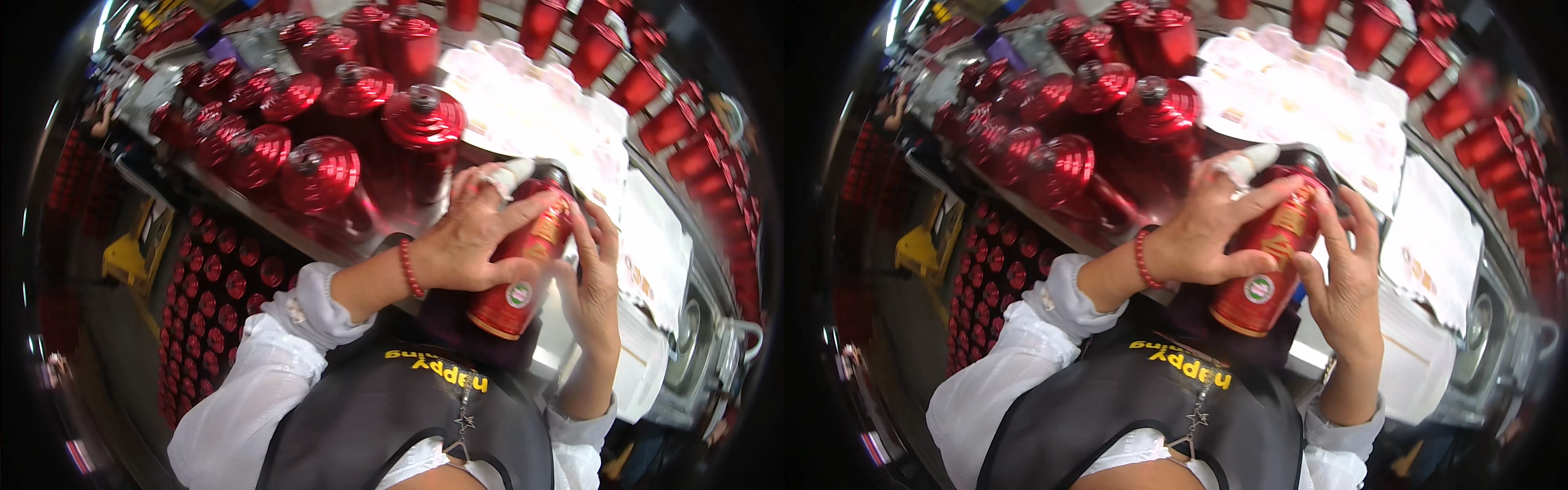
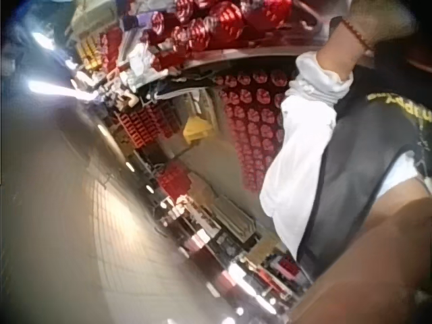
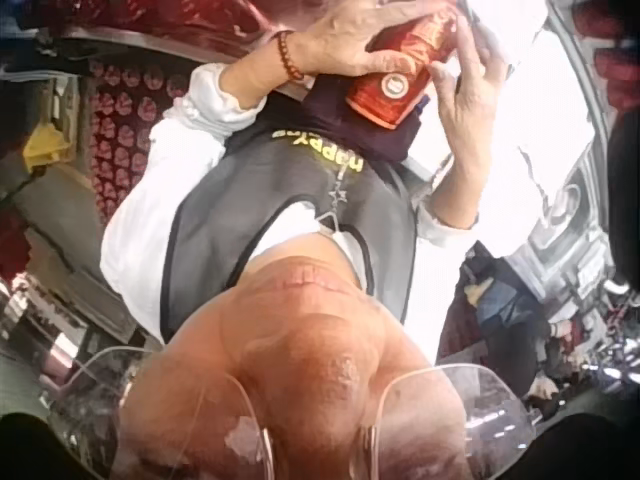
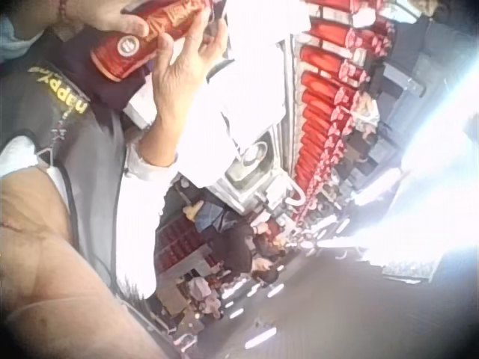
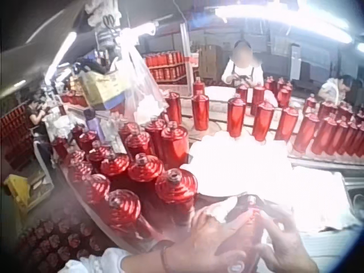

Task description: The person applies a sticker label to a red cylindrical bottle, smooths it with a green card, and uses a wooden stick to press the edges. The person repeats this process on multiple bottles, handling them one at a time.

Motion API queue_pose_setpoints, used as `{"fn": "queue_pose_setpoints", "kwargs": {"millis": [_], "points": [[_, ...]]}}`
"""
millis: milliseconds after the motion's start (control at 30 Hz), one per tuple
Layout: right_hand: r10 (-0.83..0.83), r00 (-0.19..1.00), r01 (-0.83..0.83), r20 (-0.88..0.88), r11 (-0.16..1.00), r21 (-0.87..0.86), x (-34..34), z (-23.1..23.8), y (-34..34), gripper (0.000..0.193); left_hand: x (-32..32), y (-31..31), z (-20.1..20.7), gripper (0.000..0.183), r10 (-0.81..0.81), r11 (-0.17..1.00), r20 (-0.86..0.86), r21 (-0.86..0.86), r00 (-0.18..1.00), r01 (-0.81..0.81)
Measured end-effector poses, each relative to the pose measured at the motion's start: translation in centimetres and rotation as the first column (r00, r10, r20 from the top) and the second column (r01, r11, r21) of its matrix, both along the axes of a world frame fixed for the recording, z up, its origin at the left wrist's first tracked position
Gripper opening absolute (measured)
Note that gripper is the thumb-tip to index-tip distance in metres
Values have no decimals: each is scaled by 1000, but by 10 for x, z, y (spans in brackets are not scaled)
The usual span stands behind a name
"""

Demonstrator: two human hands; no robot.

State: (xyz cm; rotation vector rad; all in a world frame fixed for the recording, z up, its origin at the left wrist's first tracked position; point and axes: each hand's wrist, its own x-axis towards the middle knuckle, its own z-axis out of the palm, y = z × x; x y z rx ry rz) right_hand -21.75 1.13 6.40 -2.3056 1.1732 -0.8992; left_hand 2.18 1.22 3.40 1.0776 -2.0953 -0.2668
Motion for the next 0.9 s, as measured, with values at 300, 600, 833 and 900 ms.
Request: {"fn": "queue_pose_setpoints", "kwargs": {"millis": [300,600,833,900], "points": [[1,999,0,-53,999,33,6,4,-4,58,-4,5,-3,83,54,998,-48,44,997,-52],[7,1000,-9,24,999,53,-9,-19,20,60,-1,6,-20,77,-75,997,-247,9,966,79],[30,989,-42,148,996,80,-5,-27,31,69,6,7,-26,78,-124,985,-252,83,960,149],[6,983,-28,184,993,119,-4,-29,34,70,5,9,-27,80,-123,981,-270,115,955,159]]}}
